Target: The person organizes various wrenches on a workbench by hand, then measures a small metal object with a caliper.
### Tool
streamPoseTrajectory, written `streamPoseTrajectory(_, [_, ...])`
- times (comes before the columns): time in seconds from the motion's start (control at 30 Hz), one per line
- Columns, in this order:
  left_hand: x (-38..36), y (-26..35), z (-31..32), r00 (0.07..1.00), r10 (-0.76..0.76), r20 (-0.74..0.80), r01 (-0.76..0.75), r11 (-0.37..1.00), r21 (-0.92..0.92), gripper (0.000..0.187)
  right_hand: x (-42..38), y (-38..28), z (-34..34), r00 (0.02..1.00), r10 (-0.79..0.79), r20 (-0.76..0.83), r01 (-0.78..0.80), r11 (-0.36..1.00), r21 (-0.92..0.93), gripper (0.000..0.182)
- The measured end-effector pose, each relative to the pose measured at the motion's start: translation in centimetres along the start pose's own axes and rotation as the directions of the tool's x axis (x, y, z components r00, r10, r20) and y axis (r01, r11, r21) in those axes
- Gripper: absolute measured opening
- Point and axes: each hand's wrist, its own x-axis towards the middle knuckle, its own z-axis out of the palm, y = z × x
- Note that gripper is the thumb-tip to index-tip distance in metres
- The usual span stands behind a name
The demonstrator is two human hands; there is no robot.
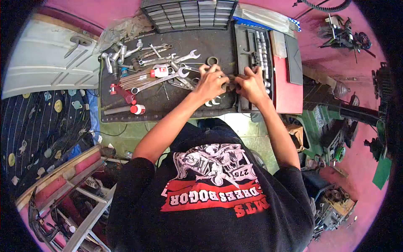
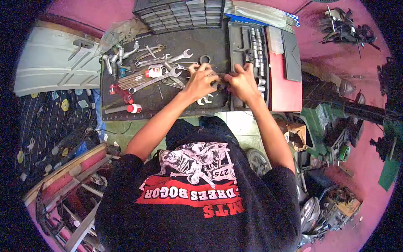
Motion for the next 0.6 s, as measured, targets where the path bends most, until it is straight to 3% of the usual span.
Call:
streamPoseTrajectory(0.1, [1.3,0.5,1.4,1.0,0.008,0.011,-0.008,1.0,-0.028,0.031,-1.1,1.2,0.7,0.999,0.027,-0.036,-0.028,0.999,-0.027,0.041])
streamPoseTrajectory(0.23, [1.4,0.5,1.5,1.0,0.007,0.009,-0.007,0.999,-0.033,0.03,-1.6,1.2,-0.9,0.998,0.051,0.041,-0.049,0.997,-0.056,0.037])
streamPoseTrajectory(0.3, [1.3,0.8,0.7,0.999,-0.02,0.047,0.02,1.0,-0.002,0.032,-1.6,0.7,-1.8,0.989,0.144,0.037,-0.144,0.99,-0.002,0.033])
streamPoseTrajectory(0.37, [1.6,1.2,-0.3,0.996,-0.094,0.003,0.094,0.993,-0.076,0.028,-1.9,1.2,-1.2,0.989,0.138,-0.057,-0.137,0.99,0.03,0.032])
streamPoseTrajectory(0.4, [1.8,1.0,-0.1,0.993,-0.116,-0.033,0.112,0.989,-0.098,0.02,-2.1,1.5,-0.7,0.973,0.209,-0.098,-0.205,0.977,0.052,0.031])
streamPoseTrajectory(0.5, [2.6,0.5,0.4,0.992,-0.096,-0.086,0.088,0.992,-0.091,0.02,-2.3,1.9,0.6,0.934,0.33,-0.139,-0.319,0.943,0.094,0.031])
streamPoseTrajectory(0.6, [3.5,0.4,1.0,0.996,-0.085,-0.023,0.083,0.993,-0.079,0.023,-2.0,1.7,0.5,0.904,0.391,-0.176,-0.378,0.92,0.104,0.029])
